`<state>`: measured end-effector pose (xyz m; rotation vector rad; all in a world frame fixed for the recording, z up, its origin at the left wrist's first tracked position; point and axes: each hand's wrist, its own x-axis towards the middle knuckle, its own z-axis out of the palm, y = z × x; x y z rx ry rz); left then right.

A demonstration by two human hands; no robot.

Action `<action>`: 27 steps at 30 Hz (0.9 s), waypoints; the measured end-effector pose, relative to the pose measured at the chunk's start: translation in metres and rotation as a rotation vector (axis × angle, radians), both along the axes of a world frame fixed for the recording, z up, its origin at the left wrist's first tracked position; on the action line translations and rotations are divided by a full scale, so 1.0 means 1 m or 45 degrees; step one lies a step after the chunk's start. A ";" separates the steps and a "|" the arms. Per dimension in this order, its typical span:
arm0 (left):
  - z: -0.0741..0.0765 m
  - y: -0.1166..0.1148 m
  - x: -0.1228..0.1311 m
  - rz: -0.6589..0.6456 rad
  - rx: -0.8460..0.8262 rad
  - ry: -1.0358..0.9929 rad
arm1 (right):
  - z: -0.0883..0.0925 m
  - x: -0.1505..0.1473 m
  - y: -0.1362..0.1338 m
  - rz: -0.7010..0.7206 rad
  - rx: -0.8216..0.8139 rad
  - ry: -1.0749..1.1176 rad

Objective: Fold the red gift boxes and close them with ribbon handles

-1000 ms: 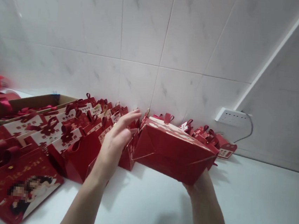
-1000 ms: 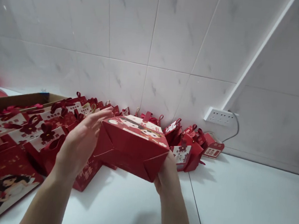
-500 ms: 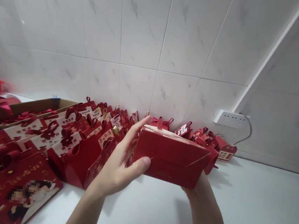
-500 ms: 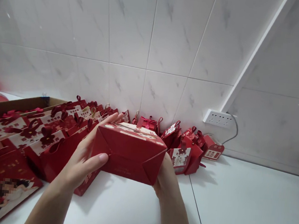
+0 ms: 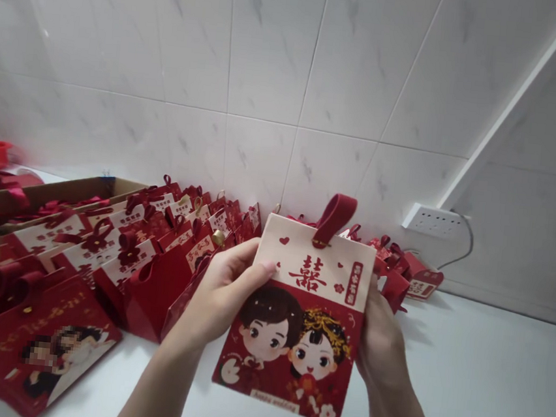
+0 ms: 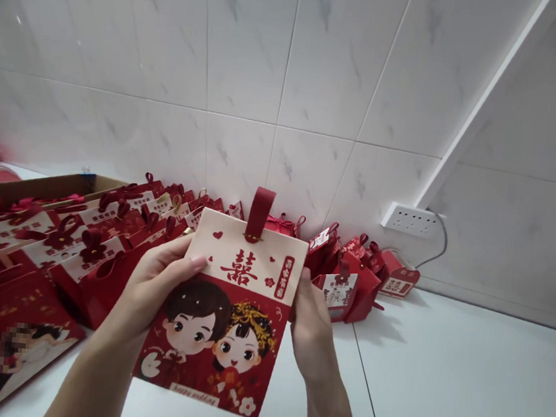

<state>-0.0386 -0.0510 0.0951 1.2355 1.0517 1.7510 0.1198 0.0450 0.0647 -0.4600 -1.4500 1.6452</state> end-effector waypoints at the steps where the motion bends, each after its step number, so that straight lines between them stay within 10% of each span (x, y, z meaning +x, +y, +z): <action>1: 0.002 -0.001 0.001 0.017 0.003 0.003 | 0.000 0.000 -0.003 0.029 0.003 0.023; 15: -0.002 0.002 0.002 0.088 0.058 0.180 | 0.014 0.004 -0.015 -0.071 0.071 -0.052; 22: -0.006 -0.001 0.003 -0.213 0.171 0.172 | 0.015 0.003 -0.003 -0.057 -0.255 0.137; 27: -0.010 0.003 0.002 -0.034 0.288 0.826 | 0.012 -0.004 0.014 -0.055 -0.237 0.168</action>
